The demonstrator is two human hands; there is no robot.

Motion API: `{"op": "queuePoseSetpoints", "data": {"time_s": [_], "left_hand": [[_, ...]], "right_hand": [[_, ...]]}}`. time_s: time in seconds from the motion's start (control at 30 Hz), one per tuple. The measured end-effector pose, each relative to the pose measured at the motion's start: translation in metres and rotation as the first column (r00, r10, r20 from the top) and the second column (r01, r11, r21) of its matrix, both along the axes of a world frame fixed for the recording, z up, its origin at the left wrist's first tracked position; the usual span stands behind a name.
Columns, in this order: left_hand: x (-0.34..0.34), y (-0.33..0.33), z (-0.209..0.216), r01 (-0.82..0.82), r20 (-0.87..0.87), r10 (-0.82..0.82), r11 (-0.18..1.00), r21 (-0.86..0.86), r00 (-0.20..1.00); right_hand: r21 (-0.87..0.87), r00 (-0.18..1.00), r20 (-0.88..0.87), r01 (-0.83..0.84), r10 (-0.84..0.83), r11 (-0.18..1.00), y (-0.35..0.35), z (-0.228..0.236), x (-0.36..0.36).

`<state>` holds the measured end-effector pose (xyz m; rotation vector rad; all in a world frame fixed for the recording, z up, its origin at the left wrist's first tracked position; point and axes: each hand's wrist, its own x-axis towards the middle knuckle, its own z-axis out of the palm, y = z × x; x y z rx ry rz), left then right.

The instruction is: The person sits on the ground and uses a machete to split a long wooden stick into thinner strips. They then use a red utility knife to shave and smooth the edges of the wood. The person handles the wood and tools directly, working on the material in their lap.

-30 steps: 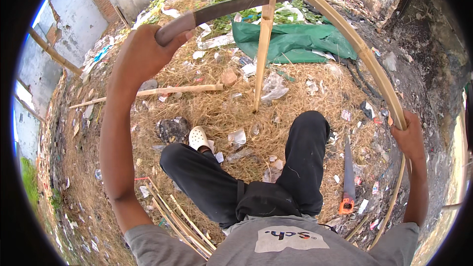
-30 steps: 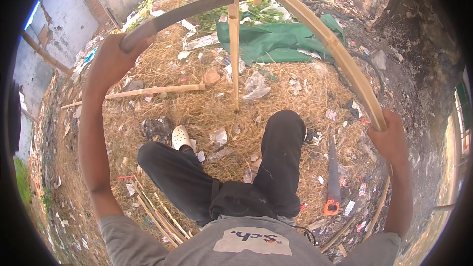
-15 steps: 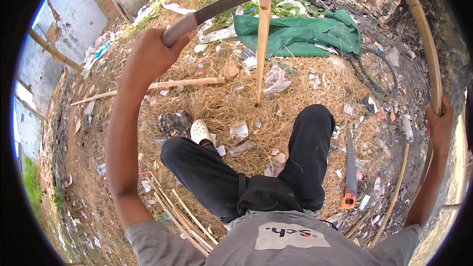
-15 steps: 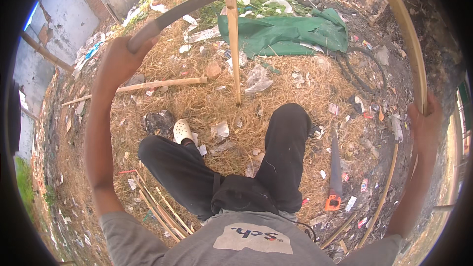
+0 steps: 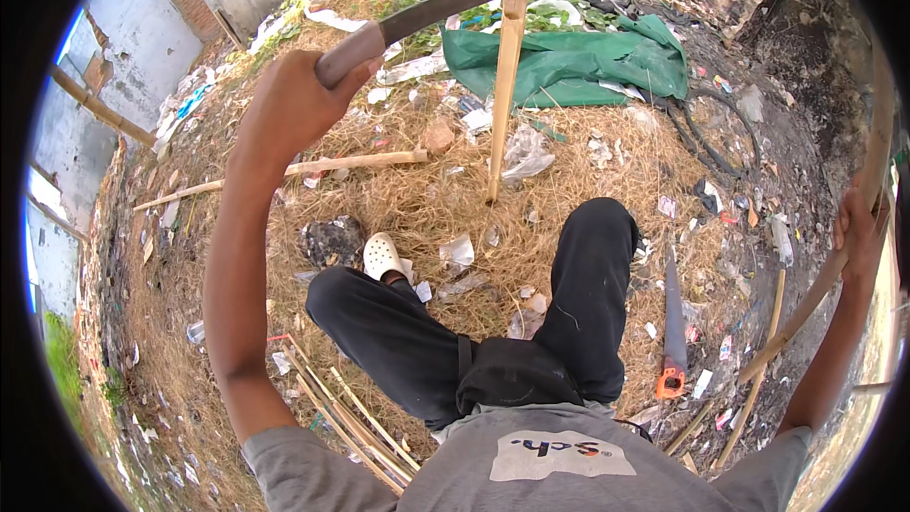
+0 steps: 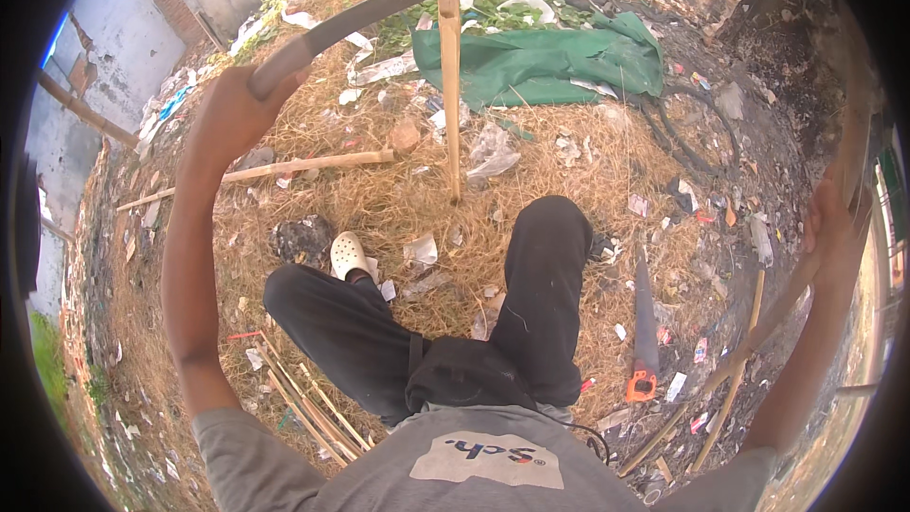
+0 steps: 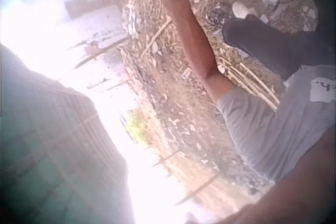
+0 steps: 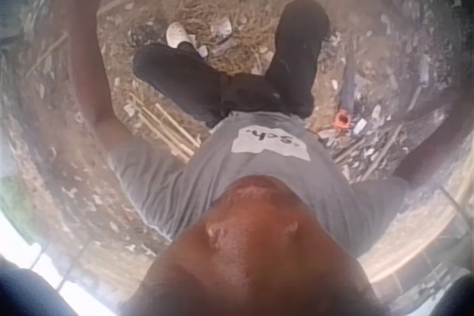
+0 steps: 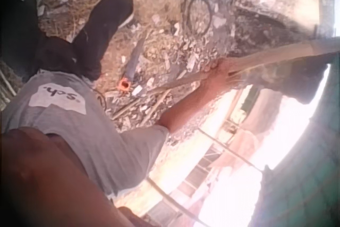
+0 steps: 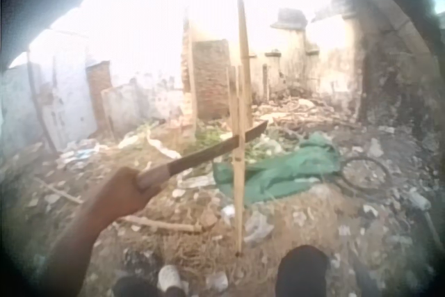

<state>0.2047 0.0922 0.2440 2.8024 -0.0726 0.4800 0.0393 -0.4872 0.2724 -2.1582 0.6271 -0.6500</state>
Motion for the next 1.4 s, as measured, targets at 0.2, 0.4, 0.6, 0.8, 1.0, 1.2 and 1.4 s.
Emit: {"op": "queuePoseSetpoints", "data": {"time_s": [0.2,0.4,0.6,0.8,1.0,1.2,1.4], "left_hand": [[0.000,0.001,-0.002,0.026,-0.026,-0.026,1.000,0.015,0.999],[0.003,0.009,-0.003,0.010,0.008,-0.010,1.000,0.005,1.000],[0.006,0.012,-0.004,0.001,-0.003,-0.001,1.000,0.005,1.000],[0.002,0.014,-0.002,0.010,0.025,-0.010,1.000,0.001,1.000],[0.005,0.014,-0.002,-0.008,-0.006,0.008,1.000,-0.001,1.000],[0.009,0.025,-0.006,0.018,-0.002,-0.018,0.999,0.048,1.000],[0.007,0.018,-0.004,0.034,-0.016,-0.034,0.998,0.049,0.999]], "right_hand": [[-0.794,0.925,-0.100,-0.297,0.368,0.531,0.005,-0.086,0.012],[-0.169,0.989,0.128,-0.054,0.077,0.984,0.049,-0.008,-0.003],[-0.504,0.943,-0.261,-0.314,0.205,0.805,0.046,-0.076,0.013],[-0.029,0.983,0.111,-0.141,0.144,0.990,0.064,-0.003,0.011],[-0.704,0.967,-0.068,-0.221,0.246,0.675,0.028,-0.091,0.011],[-0.117,0.990,0.015,-0.138,0.141,0.984,0.026,-0.027,0.001],[-0.766,0.962,0.022,-0.160,0.274,0.623,0.006,-0.096,0.014]]}}
